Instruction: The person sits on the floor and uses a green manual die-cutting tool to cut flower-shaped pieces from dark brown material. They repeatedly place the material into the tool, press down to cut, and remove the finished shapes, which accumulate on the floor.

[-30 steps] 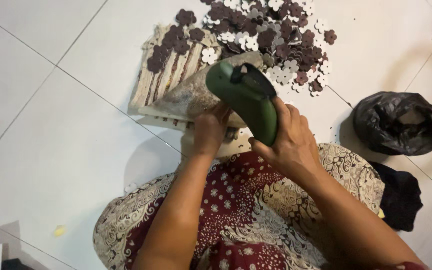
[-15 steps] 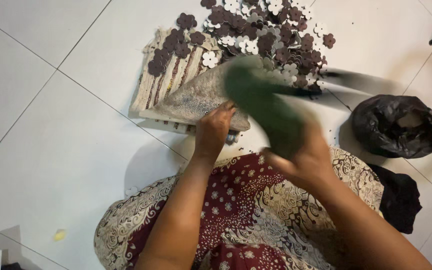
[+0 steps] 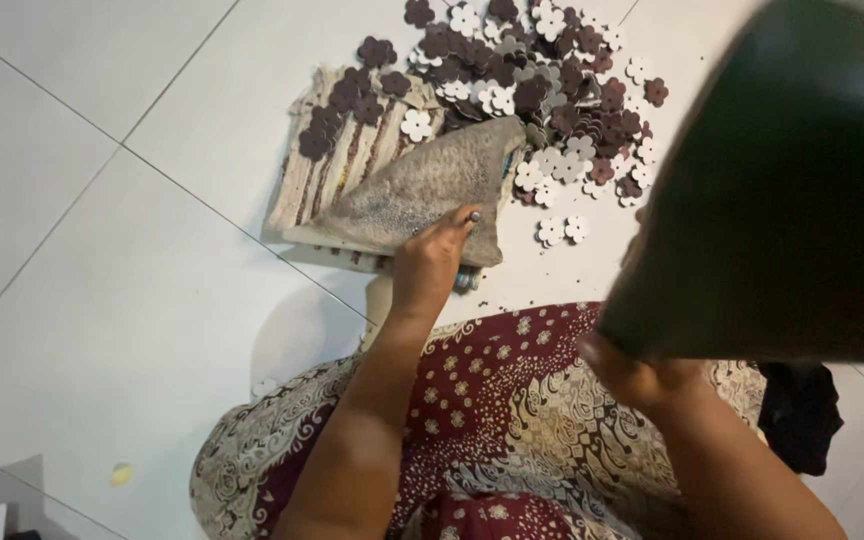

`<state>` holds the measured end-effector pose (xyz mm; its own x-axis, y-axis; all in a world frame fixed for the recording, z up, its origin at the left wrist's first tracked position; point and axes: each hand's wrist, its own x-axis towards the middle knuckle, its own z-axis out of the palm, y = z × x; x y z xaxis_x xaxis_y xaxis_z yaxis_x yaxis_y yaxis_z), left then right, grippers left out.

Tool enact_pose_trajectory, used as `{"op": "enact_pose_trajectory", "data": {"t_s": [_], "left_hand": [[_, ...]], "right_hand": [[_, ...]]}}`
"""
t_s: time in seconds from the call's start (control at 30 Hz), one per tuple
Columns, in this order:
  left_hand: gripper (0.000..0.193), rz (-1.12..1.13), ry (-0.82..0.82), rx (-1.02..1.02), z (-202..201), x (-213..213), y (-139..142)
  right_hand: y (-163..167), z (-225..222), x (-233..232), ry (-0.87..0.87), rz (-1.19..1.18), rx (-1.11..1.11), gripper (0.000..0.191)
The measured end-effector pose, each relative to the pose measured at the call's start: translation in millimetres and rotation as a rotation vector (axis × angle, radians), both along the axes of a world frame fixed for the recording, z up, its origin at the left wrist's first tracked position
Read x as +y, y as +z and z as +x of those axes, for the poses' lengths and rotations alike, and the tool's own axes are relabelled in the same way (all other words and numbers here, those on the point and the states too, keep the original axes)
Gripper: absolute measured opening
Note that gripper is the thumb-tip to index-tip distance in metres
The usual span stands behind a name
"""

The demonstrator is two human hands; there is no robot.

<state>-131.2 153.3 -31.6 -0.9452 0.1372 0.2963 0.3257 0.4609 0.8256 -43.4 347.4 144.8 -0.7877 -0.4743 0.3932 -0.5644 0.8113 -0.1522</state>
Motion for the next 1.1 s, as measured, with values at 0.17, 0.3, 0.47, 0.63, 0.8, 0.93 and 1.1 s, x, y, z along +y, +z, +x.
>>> {"op": "enact_pose_trajectory", "data": {"t_s": [0.17, 0.3, 0.47, 0.63, 0.8, 0.93, 1.1], "left_hand": [[0.023, 0.069, -0.080, -0.154, 6.3, -9.6, -0.5], [0.019, 0.175, -0.014, -0.009, 8.9, -8.4, 4.3], [0.026, 0.020, -0.059, -0.230, 1.8, -0.2, 8.4], [0.026, 0.078, -0.005, -0.142, 3.8, -2.4, 6.4], [0.025, -0.036, -0.047, -0.131, 0.7, -5.9, 1.1], [0.032, -0.020, -0.004, -0.128, -0.8, -12.0, 4.4], [0.022, 0.394, 0.112, -0.378, -8.0, -10.8, 18.9]], "right_hand": [[-21.1, -18.1, -34.6, -0.548, 0.008, -0.728, 0.101], [22.5, -18.2, -37.7, -0.731, -0.334, -1.045, 0.103], [50.6, -5.8, -26.1, -0.296, -0.665, -0.488, 0.076], [17.0, -15.9, -36.8, -0.270, -0.495, -0.306, 0.086], [15.6, -31.7, -45.2, -0.634, -0.029, -0.893, 0.105], [4.5, -58.3, -40.3, -0.730, -0.359, -0.884, 0.108], [-54.7, -110.1, -28.3, -0.582, -0.159, -0.590, 0.095]]}}
